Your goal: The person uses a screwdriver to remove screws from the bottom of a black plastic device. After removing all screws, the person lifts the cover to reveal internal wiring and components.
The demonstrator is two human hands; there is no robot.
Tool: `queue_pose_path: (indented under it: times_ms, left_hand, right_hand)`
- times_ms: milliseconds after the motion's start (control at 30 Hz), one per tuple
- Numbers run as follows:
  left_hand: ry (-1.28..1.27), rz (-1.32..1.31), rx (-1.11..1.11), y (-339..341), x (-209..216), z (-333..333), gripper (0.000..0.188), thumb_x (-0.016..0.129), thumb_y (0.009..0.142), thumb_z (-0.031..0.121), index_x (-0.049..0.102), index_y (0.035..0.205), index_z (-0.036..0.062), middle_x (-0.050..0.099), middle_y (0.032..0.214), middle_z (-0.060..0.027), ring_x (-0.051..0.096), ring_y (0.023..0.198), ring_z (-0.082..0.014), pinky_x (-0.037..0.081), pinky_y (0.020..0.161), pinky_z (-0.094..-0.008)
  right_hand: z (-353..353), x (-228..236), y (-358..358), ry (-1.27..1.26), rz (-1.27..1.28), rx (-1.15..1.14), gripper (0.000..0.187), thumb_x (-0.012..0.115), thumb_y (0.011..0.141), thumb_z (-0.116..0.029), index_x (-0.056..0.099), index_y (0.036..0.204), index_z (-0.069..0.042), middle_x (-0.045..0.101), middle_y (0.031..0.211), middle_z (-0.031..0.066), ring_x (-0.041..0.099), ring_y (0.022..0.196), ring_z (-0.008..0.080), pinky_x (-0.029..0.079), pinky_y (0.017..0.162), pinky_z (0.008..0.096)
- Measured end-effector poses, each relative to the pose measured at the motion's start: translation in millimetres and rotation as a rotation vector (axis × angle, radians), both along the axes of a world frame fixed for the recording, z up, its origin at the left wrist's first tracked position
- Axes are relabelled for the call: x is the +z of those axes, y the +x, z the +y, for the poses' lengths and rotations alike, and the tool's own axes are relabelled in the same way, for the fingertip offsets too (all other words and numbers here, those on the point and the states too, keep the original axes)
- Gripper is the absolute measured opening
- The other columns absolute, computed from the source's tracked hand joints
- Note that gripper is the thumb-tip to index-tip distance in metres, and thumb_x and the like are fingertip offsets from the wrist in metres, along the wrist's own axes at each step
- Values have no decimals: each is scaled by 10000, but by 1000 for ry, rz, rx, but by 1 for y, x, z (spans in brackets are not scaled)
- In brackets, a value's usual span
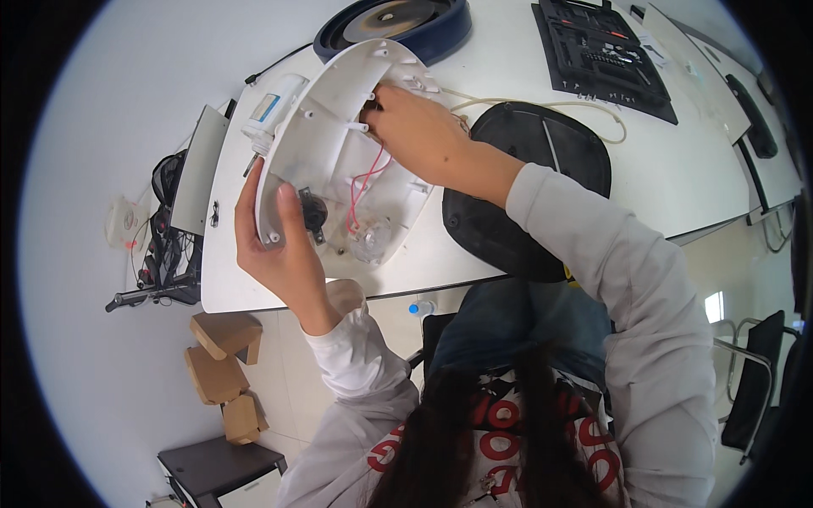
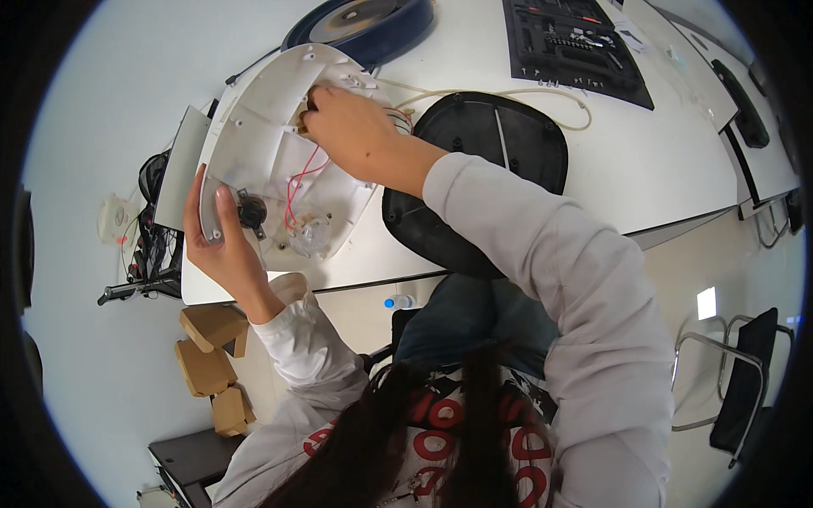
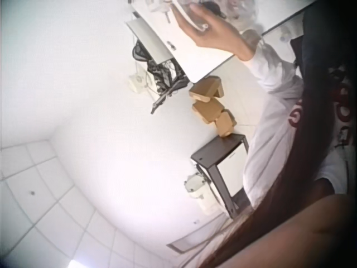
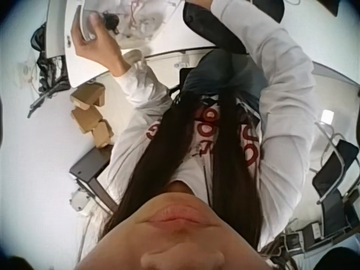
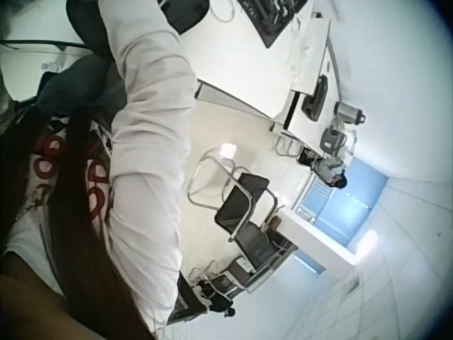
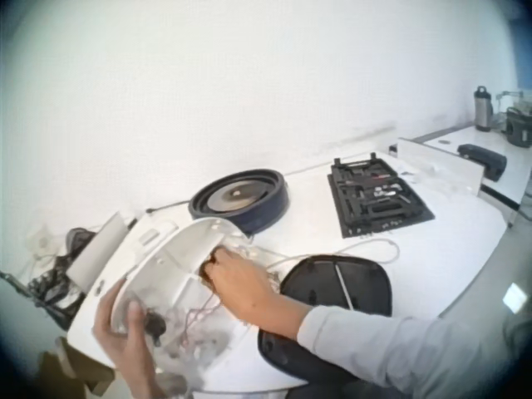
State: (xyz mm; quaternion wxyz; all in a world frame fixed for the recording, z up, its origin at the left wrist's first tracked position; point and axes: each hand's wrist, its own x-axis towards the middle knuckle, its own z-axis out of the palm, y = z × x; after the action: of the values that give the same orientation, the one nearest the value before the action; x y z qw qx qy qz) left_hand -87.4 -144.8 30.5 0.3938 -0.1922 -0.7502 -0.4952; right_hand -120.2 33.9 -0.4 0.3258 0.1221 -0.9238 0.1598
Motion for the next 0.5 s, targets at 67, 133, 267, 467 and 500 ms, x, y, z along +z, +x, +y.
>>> queue_pose_path:
  times_ms: [67, 133, 267, 467, 500]
  left_hand:
    - [67, -39, -50, 0, -1, 1, 291, 588, 834, 97, 587, 1100, -20, 603, 1077, -109, 572, 899, -151, 449, 804, -267]
    - [123, -72, -88, 1, 0, 3, 292, 576, 836, 91, 581, 1104, -26, 600, 1081, -112, 570, 906, -155, 450, 805, -269]
    - [147, -82, -94, 3, -2, -1, 289, 541, 835, 63, 577, 1108, -25, 598, 1076, -113, 566, 915, -155, 456, 789, -265]
    - [161, -69, -93, 3, -6, 1, 299, 525, 824, 37, 573, 1113, -25, 597, 1074, -114, 568, 911, -156, 459, 787, -269]
    - [177, -74, -104, 3, -5, 2, 299, 524, 824, 36, 573, 1112, -26, 596, 1074, -114, 568, 912, -157, 459, 791, -270]
  right_hand:
    - [6, -2, 2, 181, 137, 40, 164, 570, 760, -59, 625, 913, -39, 553, 997, 105, 572, 929, 300, 488, 763, 366]
    - [13, 2, 8, 89, 3, 102, 174, 553, 775, -64, 619, 930, -25, 561, 1002, 118, 571, 919, 289, 481, 775, 359]
    - [51, 5, 22, -15, 260, 304, 213, 521, 817, -96, 607, 999, -26, 603, 954, 142, 592, 857, 274, 481, 749, 346]
    - [100, 15, 59, -233, -215, 20, 237, 573, 828, -202, 636, 980, -31, 656, 839, 127, 632, 761, 264, 490, 706, 325]
    - [101, 0, 54, -279, -249, 56, 235, 584, 821, -207, 644, 970, -34, 658, 851, 121, 633, 768, 259, 490, 707, 322]
